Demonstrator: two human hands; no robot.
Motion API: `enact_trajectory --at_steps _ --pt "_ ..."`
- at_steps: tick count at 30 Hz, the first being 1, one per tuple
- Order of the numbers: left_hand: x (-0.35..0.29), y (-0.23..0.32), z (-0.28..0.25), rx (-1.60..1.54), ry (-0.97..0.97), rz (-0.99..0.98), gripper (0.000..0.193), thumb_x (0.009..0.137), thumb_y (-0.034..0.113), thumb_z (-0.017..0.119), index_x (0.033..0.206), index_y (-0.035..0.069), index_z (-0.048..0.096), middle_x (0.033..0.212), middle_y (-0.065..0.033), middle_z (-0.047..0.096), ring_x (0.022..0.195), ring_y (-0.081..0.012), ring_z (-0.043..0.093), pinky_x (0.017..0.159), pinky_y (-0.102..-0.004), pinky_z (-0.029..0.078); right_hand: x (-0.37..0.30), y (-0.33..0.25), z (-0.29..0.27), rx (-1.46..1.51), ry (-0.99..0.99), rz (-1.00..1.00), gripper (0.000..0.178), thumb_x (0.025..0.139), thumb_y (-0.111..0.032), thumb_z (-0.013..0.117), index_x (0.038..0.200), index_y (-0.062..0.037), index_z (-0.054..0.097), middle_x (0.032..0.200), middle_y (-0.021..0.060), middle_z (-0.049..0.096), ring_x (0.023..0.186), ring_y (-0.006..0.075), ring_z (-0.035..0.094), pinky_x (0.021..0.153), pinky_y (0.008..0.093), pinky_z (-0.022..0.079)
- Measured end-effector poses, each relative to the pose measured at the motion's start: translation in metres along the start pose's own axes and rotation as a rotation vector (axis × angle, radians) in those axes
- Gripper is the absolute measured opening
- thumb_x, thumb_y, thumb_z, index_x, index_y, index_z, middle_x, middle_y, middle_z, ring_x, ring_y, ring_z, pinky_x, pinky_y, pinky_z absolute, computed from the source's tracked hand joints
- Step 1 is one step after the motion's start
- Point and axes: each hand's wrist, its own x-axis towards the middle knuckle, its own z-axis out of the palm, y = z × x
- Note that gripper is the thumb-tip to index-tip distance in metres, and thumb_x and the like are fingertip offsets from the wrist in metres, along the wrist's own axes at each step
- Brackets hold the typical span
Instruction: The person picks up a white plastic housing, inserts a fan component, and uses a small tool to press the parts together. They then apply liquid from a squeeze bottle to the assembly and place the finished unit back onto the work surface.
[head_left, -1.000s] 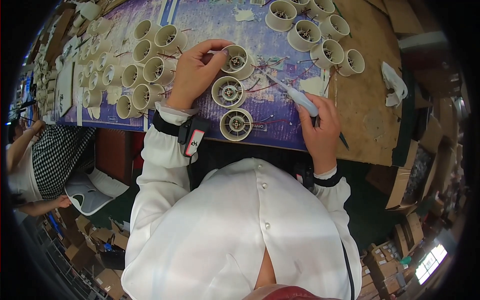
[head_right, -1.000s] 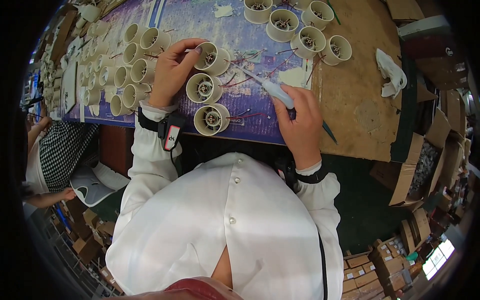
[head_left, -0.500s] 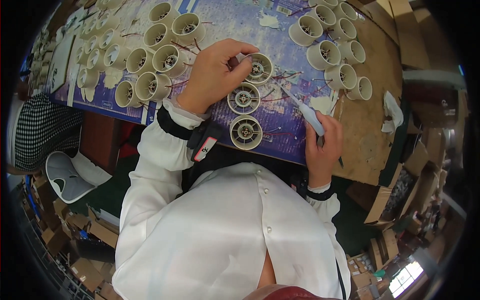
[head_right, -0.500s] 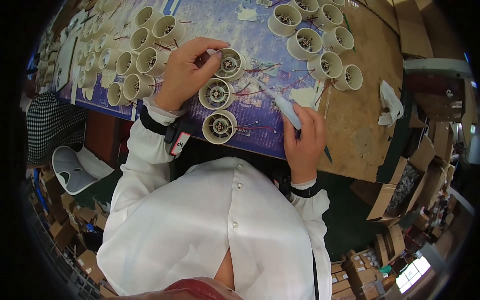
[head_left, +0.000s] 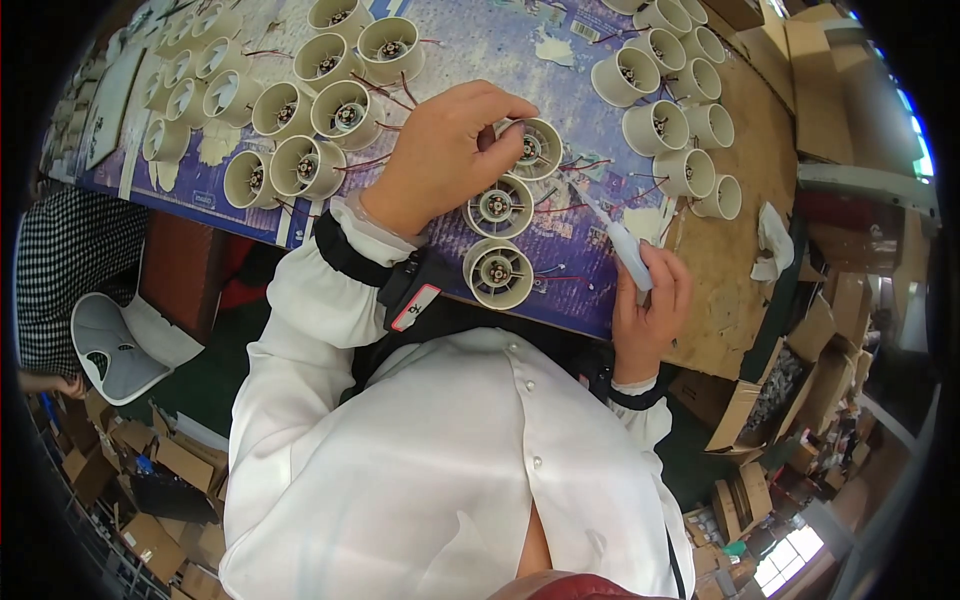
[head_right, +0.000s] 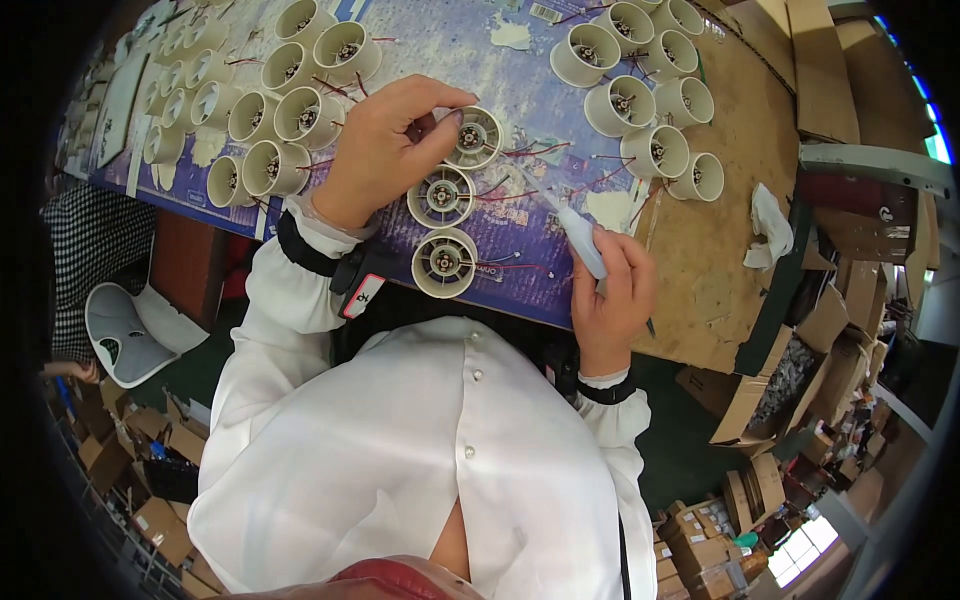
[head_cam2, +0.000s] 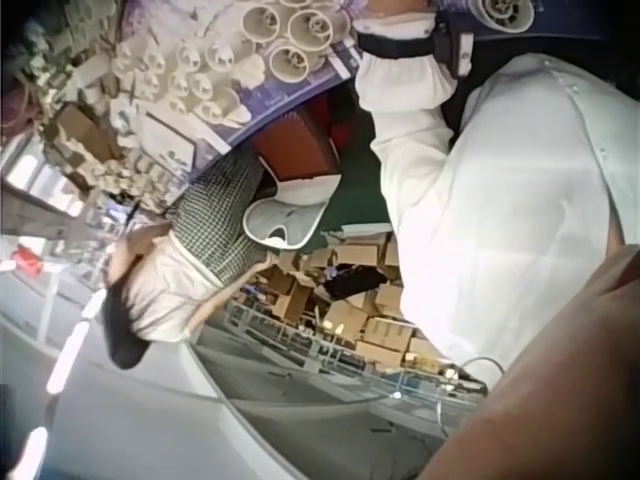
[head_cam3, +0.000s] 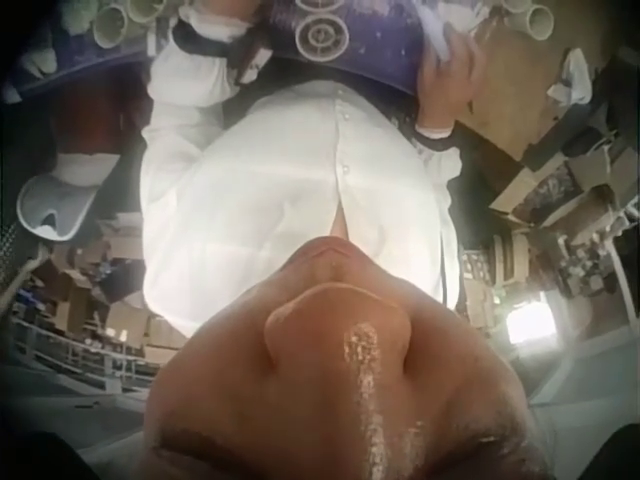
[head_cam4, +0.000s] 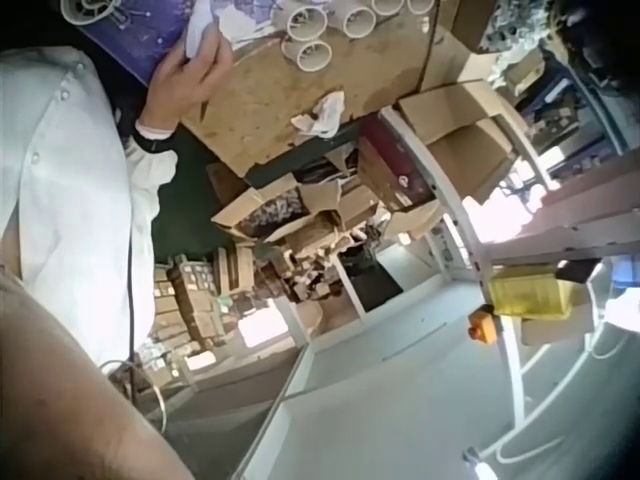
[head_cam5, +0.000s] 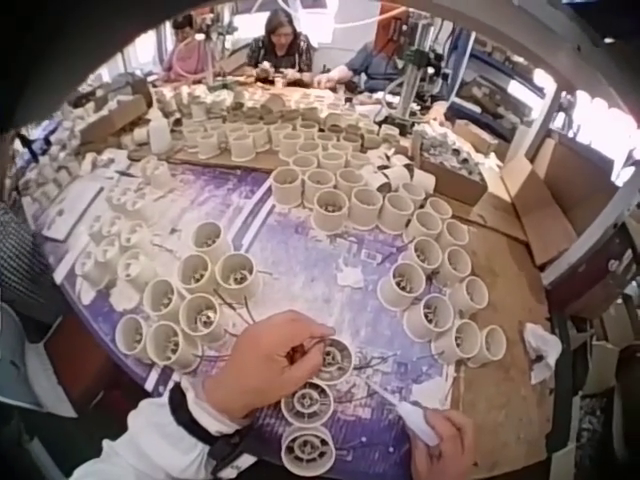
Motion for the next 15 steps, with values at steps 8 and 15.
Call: enact_trajectory --at_steps 8,15 --pt "-0.0001 0.0008 -0.0004 0.005 0.004 0.017 0.016 0.082 0.010 0.066 0.097 0.007 0.069 0.083 -0.0065 0.063 0.064 -0.0191 0.060 0.059 -0.0304 0.049 -0.0014 0.0010 -0.0007 -0.042 0.012 -0.078 0.034 0.080 0.004 0.074 0.111 -0.0037 0.065 0.107 0.0127 0.060 0.093 0.0265 0.062 0.080 0.0328 0.050" --pt "-0.0007 0.0009 0.0002 -0.004 0.010 0.011 0.016 0.082 0.009 0.066 0.097 0.007 0.069 0.083 -0.0070 0.063 0.064 -0.0203 0.060 0.059 -0.0312 0.049 0.0026 -0.0034 -0.0037 -0.080 0.018 -0.129 0.036 0.078 0.006 0.075 0.111 -0.0043 0.066 0.106 0.0122 0.060 0.092 0.0257 0.062 0.077 0.0312 0.051"
